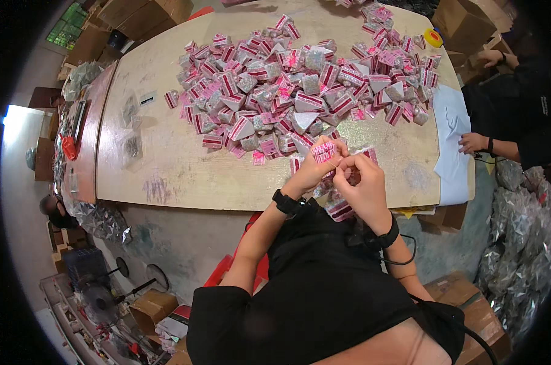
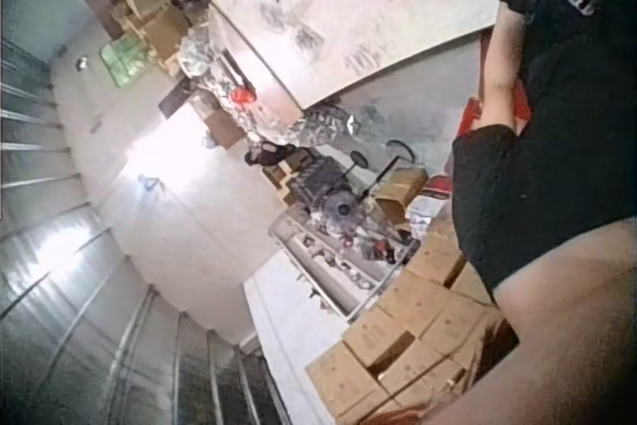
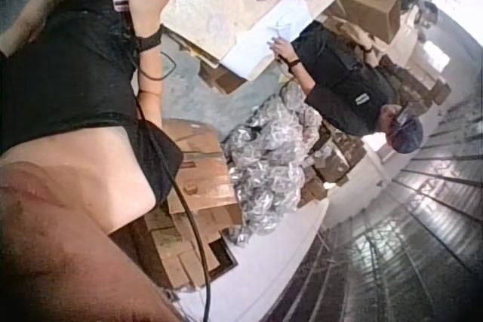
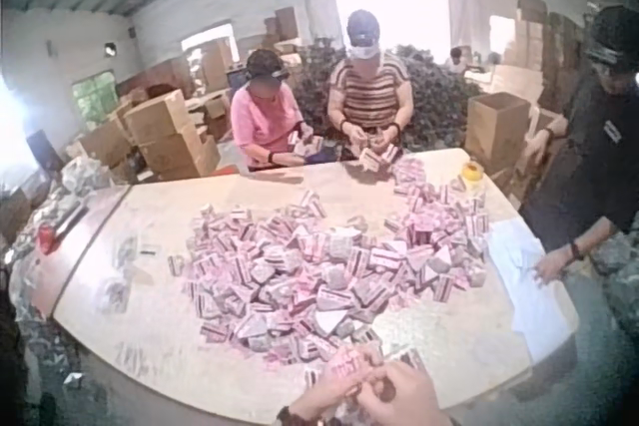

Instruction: Packing small pink-labeled triangular items into plastic bags.

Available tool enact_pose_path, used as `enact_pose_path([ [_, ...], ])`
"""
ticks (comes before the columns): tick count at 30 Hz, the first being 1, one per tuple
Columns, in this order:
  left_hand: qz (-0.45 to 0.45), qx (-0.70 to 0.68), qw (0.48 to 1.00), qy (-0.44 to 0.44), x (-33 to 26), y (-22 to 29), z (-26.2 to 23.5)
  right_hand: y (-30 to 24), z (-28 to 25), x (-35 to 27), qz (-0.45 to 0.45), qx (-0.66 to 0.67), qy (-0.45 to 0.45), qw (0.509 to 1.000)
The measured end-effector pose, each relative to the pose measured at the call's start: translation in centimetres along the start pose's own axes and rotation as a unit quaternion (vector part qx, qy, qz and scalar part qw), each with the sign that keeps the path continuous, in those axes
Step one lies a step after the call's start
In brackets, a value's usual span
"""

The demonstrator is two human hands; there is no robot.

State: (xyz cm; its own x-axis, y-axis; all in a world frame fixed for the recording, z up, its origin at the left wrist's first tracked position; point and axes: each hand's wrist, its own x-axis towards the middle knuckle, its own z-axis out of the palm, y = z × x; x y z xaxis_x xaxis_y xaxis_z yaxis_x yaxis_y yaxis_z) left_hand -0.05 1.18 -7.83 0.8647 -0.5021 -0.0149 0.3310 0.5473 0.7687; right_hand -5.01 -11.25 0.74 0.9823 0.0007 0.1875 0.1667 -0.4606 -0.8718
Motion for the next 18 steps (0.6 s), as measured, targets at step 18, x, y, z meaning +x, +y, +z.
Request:
enact_pose_path([
  [18,0.015,0.007,0.999,-0.029,-0.7,0.7,-0.2,-0.2,1.1,-0.4,-0.013,-0.026,0.044,0.999],
])
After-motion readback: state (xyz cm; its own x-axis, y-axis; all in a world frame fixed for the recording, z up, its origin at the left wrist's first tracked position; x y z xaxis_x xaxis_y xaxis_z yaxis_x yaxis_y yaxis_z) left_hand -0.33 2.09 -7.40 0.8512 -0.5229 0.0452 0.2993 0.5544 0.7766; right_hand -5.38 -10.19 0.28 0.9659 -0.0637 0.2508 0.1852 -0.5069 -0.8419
